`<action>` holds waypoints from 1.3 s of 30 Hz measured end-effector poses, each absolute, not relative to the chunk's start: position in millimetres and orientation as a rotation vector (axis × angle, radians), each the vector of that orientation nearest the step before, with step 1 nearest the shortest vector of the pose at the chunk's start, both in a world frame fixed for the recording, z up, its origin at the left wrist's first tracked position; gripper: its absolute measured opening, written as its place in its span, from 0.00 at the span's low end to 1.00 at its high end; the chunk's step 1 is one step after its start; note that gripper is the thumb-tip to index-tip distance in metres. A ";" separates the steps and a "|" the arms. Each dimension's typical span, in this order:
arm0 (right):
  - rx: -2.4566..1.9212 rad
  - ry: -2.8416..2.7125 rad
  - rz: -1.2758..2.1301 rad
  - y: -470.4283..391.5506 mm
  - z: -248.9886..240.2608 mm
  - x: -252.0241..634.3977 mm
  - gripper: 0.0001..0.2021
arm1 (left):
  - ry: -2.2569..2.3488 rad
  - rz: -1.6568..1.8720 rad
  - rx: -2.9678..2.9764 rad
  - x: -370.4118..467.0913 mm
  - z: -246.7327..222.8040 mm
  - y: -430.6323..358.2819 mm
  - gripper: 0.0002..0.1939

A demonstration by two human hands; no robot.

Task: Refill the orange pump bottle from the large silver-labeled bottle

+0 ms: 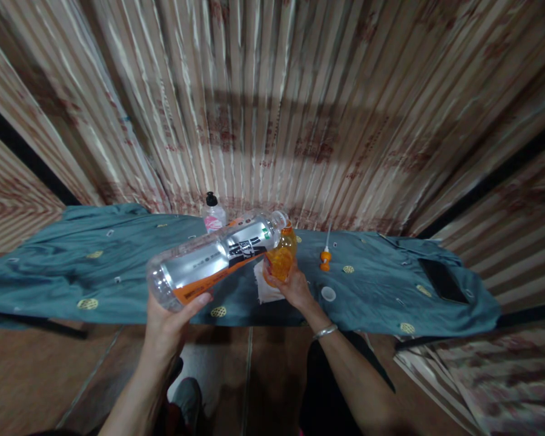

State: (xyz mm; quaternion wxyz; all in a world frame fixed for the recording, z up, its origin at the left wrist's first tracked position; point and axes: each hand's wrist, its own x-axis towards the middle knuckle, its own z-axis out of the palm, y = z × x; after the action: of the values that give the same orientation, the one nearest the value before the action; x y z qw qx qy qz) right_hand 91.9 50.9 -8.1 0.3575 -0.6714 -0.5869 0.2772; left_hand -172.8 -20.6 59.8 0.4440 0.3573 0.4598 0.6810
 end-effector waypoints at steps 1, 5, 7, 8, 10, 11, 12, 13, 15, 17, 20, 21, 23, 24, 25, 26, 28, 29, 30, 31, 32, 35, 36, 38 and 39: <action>-1.725 -1.514 0.714 51.3 -9.6 92.1 0.34 | 1.141 1.690 0.886 -172.6 59.8 -20.7 0.52; -1.705 -1.505 0.695 52.2 -14.3 92.8 0.35 | 1.132 1.693 0.886 -172.0 58.6 -19.8 0.53; -1.697 -1.511 0.686 52.1 -14.1 93.1 0.34 | 1.133 1.704 0.873 -171.7 57.6 -18.8 0.52; -1.703 -1.515 0.689 52.0 -13.3 93.2 0.34 | 1.133 1.709 0.871 -171.6 57.3 -18.4 0.52; -1.730 -1.518 0.700 51.5 -11.1 93.2 0.35 | 1.134 1.714 0.884 -171.2 57.8 -18.2 0.52; -1.742 -1.520 0.703 51.2 -10.1 93.2 0.35 | 1.134 1.711 0.895 -170.9 58.4 -18.4 0.52; -1.748 -1.522 0.702 51.0 -9.5 93.1 0.35 | 1.132 1.704 0.907 -170.5 59.3 -18.7 0.52; -1.749 -1.525 0.699 50.9 -9.3 93.1 0.34 | 1.129 1.703 0.915 -170.0 60.3 -19.2 0.52; -1.744 -1.533 0.687 50.9 -10.2 92.9 0.33 | 1.125 1.701 0.921 -169.2 61.9 -20.0 0.53; -1.749 -1.535 0.671 50.9 -11.9 92.7 0.33 | 1.127 1.707 0.922 -168.9 62.0 -20.2 0.53; -1.769 -1.527 0.656 50.8 -12.8 92.4 0.33 | 1.128 1.707 0.919 -170.1 59.6 -19.0 0.52; -1.772 -1.527 0.659 50.7 -12.2 92.3 0.33 | 1.124 1.705 0.917 -170.7 58.5 -18.4 0.53; -1.776 -1.528 0.677 50.4 -10.1 92.0 0.33 | 1.115 1.695 0.915 -172.0 56.4 -17.4 0.54; -1.776 -1.527 0.686 50.2 -8.9 91.8 0.33 | 1.117 1.699 0.917 -172.4 55.7 -17.2 0.54; -1.773 -1.525 0.691 50.1 -7.8 91.5 0.33 | 1.120 1.705 0.919 -172.6 55.3 -17.1 0.54; -1.770 -1.523 0.692 49.8 -7.0 91.2 0.33 | 1.126 1.710 0.921 -172.6 55.1 -17.2 0.54; -1.765 -1.518 0.686 49.4 -6.1 90.6 0.34 | 1.136 1.715 0.921 -172.2 55.5 -17.7 0.53; -1.763 -1.519 0.684 49.2 -6.1 90.3 0.34 | 1.136 1.713 0.918 -171.8 55.9 -18.0 0.53; -1.764 -1.520 0.683 49.1 -6.2 90.2 0.34 | 1.134 1.710 0.915 -171.3 56.5 -18.3 0.53; -1.764 -1.521 0.682 49.0 -6.5 90.2 0.34 | 1.132 1.709 0.912 -170.6 57.3 -18.6 0.54; -1.761 -1.524 0.678 49.0 -6.8 90.3 0.34 | 1.131 1.712 0.912 -169.8 58.1 -18.9 0.54; -1.763 -1.535 0.670 49.0 -7.8 91.3 0.35 | 1.131 1.730 0.911 -165.9 61.5 -20.4 0.52; -1.763 -1.538 0.670 49.0 -8.1 91.7 0.35 | 1.130 1.736 0.912 -164.4 62.7 -21.0 0.52; -1.753 -1.541 0.674 48.9 -8.6 92.4 0.35 | 1.130 1.743 0.917 -162.2 65.0 -22.1 0.50; -1.745 -1.542 0.674 48.8 -8.6 92.6 0.35 | 1.130 1.739 0.920 -161.8 65.8 -22.5 0.50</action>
State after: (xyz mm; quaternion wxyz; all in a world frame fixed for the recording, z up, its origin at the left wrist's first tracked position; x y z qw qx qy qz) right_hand 92.6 48.8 -8.6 0.3512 -0.6740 -0.5955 0.2603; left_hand -161.8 -22.5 65.8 0.4225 0.3676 0.4515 0.6947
